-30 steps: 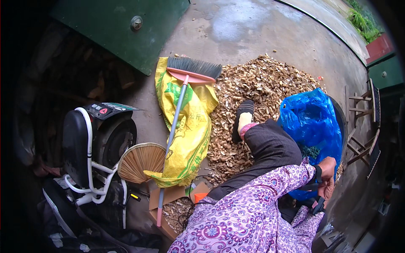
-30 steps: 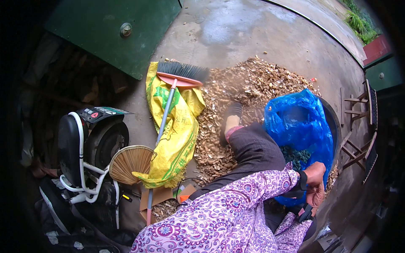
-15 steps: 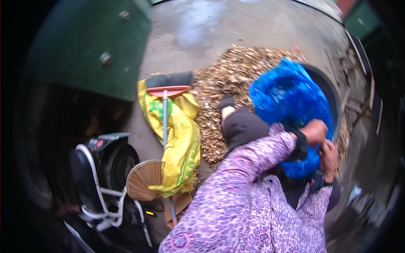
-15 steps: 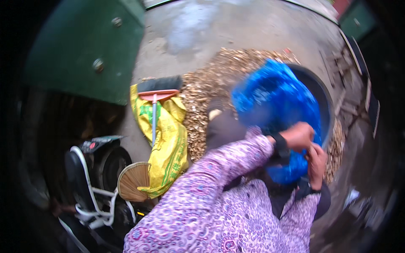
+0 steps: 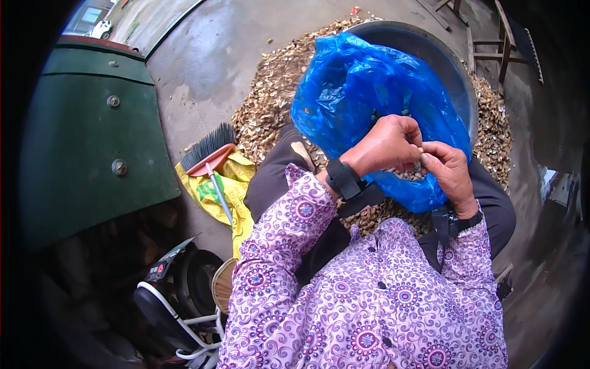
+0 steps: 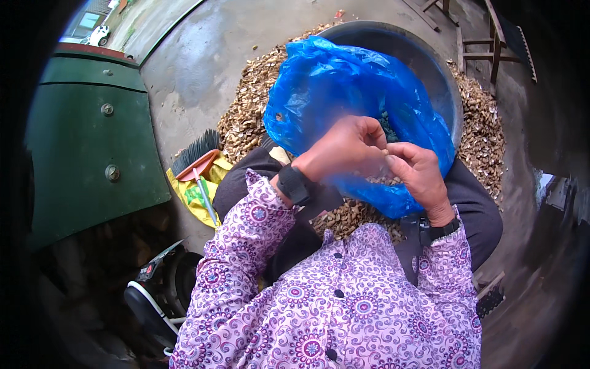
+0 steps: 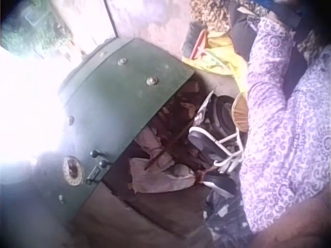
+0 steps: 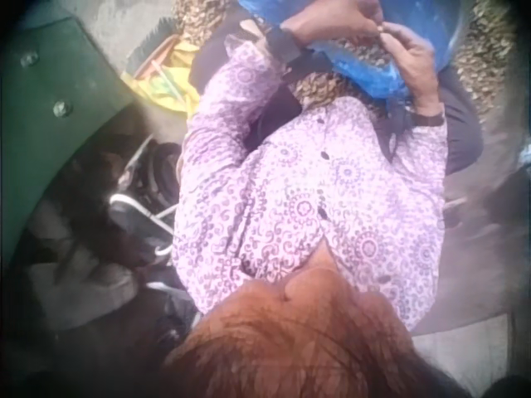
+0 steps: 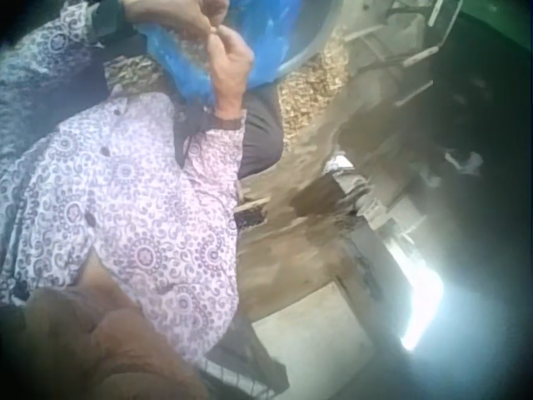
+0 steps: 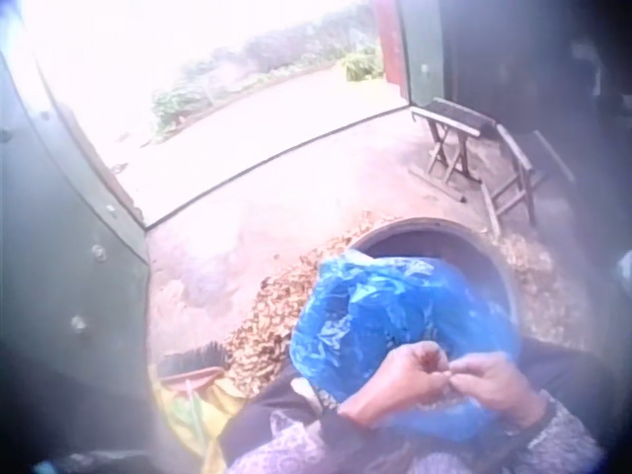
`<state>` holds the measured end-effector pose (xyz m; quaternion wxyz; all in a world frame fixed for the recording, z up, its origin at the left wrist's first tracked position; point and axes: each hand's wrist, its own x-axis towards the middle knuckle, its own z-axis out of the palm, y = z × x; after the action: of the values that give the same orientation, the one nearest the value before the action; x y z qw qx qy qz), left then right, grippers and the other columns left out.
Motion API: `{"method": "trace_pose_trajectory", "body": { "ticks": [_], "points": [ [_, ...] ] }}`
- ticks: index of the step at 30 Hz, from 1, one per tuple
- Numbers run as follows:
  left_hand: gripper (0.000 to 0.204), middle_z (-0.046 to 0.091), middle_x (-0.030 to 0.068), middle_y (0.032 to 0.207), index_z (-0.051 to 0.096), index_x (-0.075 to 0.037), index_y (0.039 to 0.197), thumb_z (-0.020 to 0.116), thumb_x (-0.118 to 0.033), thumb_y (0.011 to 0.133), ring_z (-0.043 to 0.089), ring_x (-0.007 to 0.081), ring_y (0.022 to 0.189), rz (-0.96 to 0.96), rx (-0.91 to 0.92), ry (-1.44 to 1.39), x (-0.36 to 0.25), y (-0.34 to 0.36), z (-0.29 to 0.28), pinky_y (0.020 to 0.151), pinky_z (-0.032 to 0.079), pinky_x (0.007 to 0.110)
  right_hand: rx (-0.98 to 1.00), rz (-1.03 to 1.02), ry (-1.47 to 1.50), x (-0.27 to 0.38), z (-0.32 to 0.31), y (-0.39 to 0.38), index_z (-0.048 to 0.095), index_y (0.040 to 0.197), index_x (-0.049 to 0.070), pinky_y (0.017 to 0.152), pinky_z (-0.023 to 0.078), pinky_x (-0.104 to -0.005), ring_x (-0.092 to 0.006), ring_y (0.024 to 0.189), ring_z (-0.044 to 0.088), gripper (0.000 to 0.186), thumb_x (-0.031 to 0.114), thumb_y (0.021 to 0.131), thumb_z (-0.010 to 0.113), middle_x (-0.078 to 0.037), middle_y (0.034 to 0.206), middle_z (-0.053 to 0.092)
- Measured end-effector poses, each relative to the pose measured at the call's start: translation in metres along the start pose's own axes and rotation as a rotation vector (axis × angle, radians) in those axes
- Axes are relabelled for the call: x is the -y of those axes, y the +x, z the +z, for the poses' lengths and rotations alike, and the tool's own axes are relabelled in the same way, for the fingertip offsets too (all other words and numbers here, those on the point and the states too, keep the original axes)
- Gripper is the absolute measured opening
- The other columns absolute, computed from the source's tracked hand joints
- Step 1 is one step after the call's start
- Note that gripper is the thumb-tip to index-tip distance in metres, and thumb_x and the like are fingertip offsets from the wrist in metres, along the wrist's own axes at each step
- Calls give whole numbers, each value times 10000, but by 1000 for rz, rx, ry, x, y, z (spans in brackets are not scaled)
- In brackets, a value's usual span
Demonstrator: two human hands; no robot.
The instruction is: The person sits on the ground and shells peanuts by hand, placing the kernels into a blue plastic bag and discarding the shells onto the floor. The task continues throughout the clip with repetitive hand motions.
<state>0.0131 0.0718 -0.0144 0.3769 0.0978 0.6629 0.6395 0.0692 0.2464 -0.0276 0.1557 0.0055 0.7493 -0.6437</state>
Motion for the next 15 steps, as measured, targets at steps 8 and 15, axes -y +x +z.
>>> {"method": "trace_pose_trajectory", "body": {
  "ticks": [8, 15],
  "points": [
    [121, 535, -1, 613, 564, -8, 733, 640, -81, 673, 480, 49, 575, 116, -18, 199, 12, -10, 0, 484, 392, 216, -39, -203, -328, 3, 19, -8, 592, 866, -17, 549, 425, -243, -152, 598, 553, 120, 31, 768, 543, -92, 708, 567],
    [94, 561, 82, 548, 528, 22, 629, 606, -31, 626, 582, 119, 504, 99, -147, 119, 10, -8, -1, 431, 443, 240, -107, -165, -265, 5, 28, 4, 596, 828, -19, 557, 432, -274, -188, 623, 567, 100, 0, 738, 556, -108, 689, 572]
  ]
}}
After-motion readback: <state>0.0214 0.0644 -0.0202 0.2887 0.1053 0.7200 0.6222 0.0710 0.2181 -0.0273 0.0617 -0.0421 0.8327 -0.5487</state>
